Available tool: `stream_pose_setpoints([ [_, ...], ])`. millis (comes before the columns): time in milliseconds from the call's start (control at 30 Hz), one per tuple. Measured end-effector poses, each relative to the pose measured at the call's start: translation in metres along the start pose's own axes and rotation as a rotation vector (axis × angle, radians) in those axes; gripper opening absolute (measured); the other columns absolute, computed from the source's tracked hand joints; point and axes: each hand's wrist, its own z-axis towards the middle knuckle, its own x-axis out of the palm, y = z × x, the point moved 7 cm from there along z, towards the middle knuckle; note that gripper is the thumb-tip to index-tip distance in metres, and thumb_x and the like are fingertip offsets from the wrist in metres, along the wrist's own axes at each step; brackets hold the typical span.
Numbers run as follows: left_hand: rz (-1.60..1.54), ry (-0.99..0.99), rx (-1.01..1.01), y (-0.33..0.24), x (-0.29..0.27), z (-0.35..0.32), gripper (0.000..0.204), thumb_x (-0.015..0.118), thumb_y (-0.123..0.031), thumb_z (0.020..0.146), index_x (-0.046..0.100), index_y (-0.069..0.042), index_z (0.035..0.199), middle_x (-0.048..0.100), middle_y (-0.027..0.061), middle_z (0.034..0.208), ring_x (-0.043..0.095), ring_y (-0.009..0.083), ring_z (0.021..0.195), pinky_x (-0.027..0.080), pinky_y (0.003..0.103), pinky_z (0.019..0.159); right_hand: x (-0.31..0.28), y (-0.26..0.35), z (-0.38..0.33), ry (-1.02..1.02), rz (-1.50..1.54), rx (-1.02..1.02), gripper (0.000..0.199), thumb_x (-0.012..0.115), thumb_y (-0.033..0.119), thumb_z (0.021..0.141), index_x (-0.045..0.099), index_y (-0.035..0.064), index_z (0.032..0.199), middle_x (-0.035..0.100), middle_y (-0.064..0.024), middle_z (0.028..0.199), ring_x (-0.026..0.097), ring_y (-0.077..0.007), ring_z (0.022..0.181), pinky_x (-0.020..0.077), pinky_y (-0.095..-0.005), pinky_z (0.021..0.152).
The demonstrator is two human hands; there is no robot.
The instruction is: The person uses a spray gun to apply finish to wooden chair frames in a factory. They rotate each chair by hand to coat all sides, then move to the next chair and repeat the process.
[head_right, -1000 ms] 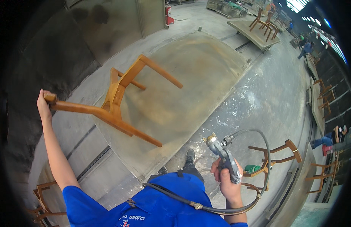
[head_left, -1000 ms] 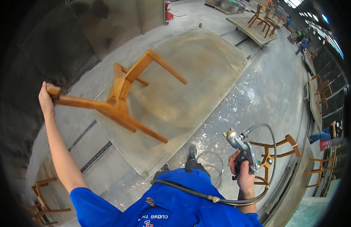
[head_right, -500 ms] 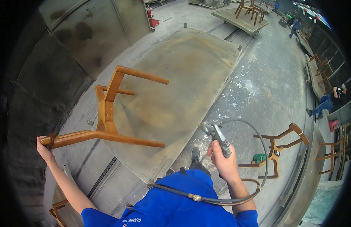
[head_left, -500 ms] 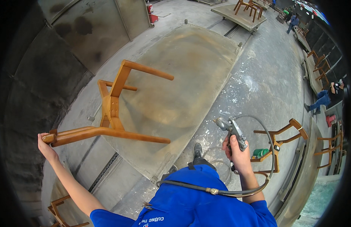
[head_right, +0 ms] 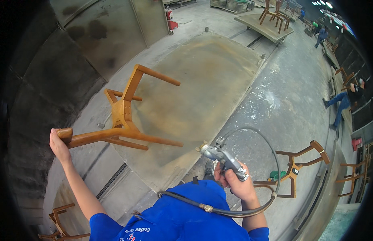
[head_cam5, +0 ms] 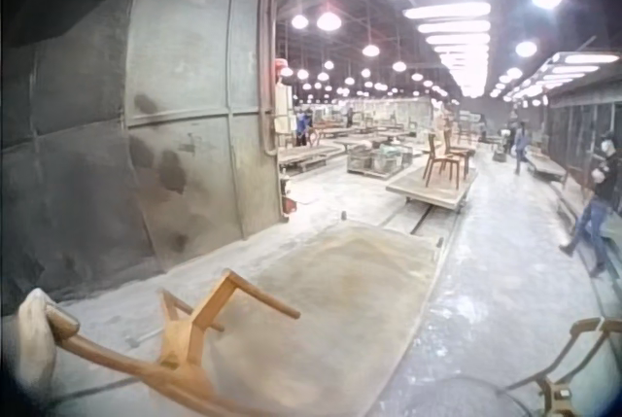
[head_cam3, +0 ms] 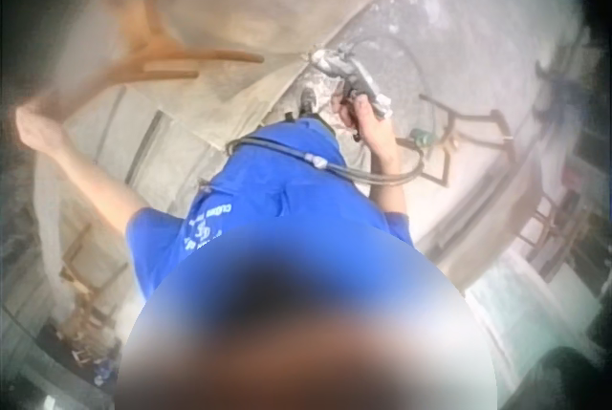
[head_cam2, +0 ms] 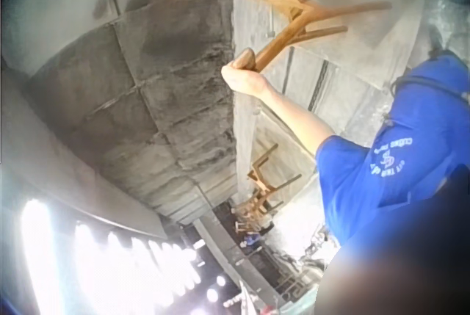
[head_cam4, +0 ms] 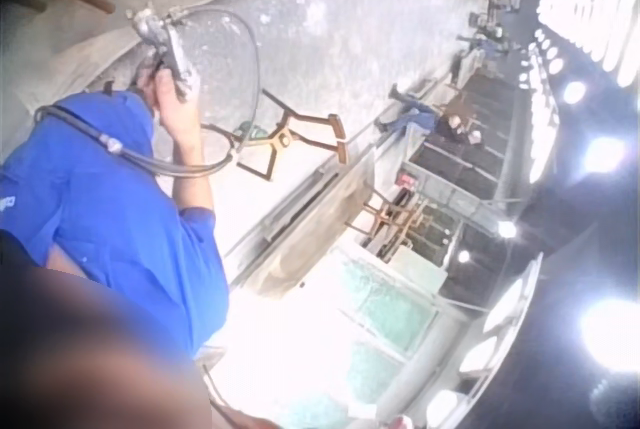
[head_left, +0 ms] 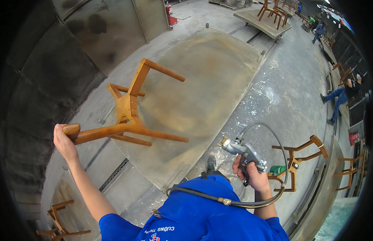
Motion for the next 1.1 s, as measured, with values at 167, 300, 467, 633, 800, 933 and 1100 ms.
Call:
stream_pose_setpoints([
  [167,0.130,0.097,0.169,-0.050,0.041,-0.019,0.039,0.039,-0.027,0.111,0.058,0.002,0.091,0.054,0.0035,0.081,0.048,0.0113,0.077,0.043,0.029,0.074,-0.006,0.004,-0.002,-0.144,-0.081,-0.064,0.060,0.056,0.060,0.098,0.060,0.0009,0.108,0.065,-0.0060,0.081,0.051,-0.0065,0.057,0.0387,-0.0220,0.049],
  [300,0.266,0.406,0.422,-0.084,0.068,-0.037,0.028,0.064,-0.025,0.097,0.062,0.002,0.103,0.064,0.0136,0.091,0.060,0.0277,0.084,0.048,0.036,0.081,-0.031,0.004,-0.018,-0.301,-0.100,-0.028,0.060,0.044,0.062,0.103,0.057,0.0039,0.112,0.064,-0.0063,0.084,0.051,-0.0073,0.059,0.0375,-0.0216,0.050],
  [467,0.541,0.608,0.326,-0.071,0.099,-0.010,0.041,0.082,-0.019,0.067,0.060,0.001,0.095,0.063,0.0169,0.091,0.059,0.0384,0.091,0.046,0.044,0.085,-0.063,0.006,-0.037,-0.403,-0.026,0.004,0.050,0.042,0.053,0.107,0.056,0.0052,0.110,0.063,-0.0069,0.081,0.051,-0.0072,0.058,0.0371,-0.0215,0.050],
  [633,0.364,0.579,0.682,-0.085,0.180,-0.024,0.045,0.087,-0.024,0.065,0.052,-0.001,0.082,0.056,0.0178,0.082,0.051,0.0407,0.081,0.040,0.047,0.074,-0.059,-0.005,-0.043,-0.410,0.036,-0.037,0.051,0.042,0.054,0.107,0.056,0.0048,0.110,0.064,-0.0076,0.083,0.050,-0.0075,0.058,0.0365,-0.0219,0.049],
  [800,0.486,0.571,0.800,-0.130,0.212,-0.076,0.051,0.088,-0.038,0.067,0.051,-0.004,0.076,0.053,0.0152,0.072,0.049,0.0370,0.070,0.039,0.044,0.070,-0.078,-0.004,-0.065,-0.505,0.161,-0.091,0.043,0.049,0.044,0.107,0.062,0.0033,0.108,0.066,-0.0038,0.081,0.052,-0.0046,0.056,0.0381,-0.0195,0.047],
  [933,0.479,0.498,0.761,-0.173,0.201,-0.094,0.052,0.090,-0.038,0.066,0.051,-0.003,0.070,0.055,0.0170,0.066,0.053,0.0387,0.066,0.040,0.046,0.064,-0.092,-0.004,-0.076,-0.585,0.189,-0.120,0.042,0.049,0.044,0.107,0.063,0.0036,0.110,0.066,-0.0035,0.081,0.053,-0.0045,0.056,0.0378,-0.0193,0.047],
  [1100,0.519,0.429,0.468,-0.191,0.192,-0.026,0.052,0.084,-0.037,0.079,0.053,0.003,0.074,0.061,0.0236,0.070,0.061,0.0451,0.069,0.047,0.047,0.060,-0.096,-0.007,-0.072,-0.604,0.205,-0.087,0.042,0.050,0.043,0.107,0.062,0.0039,0.111,0.066,-0.0032,0.082,0.052,-0.0043,0.057,0.0374,-0.0193,0.047],
])
